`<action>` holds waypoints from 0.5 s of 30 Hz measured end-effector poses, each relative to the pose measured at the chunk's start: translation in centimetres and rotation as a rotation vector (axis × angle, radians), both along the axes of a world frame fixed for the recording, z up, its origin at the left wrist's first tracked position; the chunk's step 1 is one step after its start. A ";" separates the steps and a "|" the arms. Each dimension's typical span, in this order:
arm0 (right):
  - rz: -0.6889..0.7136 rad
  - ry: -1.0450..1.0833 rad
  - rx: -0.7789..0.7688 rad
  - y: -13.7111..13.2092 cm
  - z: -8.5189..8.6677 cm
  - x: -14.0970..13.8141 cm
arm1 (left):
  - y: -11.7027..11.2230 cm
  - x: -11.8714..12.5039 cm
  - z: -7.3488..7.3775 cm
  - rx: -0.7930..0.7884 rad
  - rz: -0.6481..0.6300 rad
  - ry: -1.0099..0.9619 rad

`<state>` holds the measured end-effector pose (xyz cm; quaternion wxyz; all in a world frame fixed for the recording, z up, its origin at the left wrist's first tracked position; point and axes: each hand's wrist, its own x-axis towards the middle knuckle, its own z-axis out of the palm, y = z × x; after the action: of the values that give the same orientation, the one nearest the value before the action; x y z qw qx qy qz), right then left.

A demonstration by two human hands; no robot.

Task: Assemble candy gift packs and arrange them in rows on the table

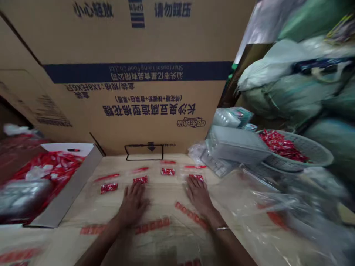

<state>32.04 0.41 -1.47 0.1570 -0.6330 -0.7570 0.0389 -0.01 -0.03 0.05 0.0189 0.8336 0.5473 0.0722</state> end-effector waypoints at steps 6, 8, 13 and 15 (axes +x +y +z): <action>0.003 0.080 -0.018 -3.0 1.9 -0.1 | -0.3 -0.7 -0.4 0.075 0.012 -0.067; 0.008 0.099 0.058 -5.2 3.5 -0.1 | -0.4 -1.1 -0.9 0.148 -0.004 -0.112; -0.168 0.046 0.469 -13.0 7.0 5.8 | -1.8 0.1 -2.7 0.259 -0.183 -0.194; -0.442 0.032 0.632 -17.5 7.8 11.4 | -3.5 1.9 -3.2 0.196 -0.235 -0.247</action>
<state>43.39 -17.08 6.34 0.3608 -0.7006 -0.5744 -0.2214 1.86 -3.51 -3.17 0.0132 0.8744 0.4301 0.2241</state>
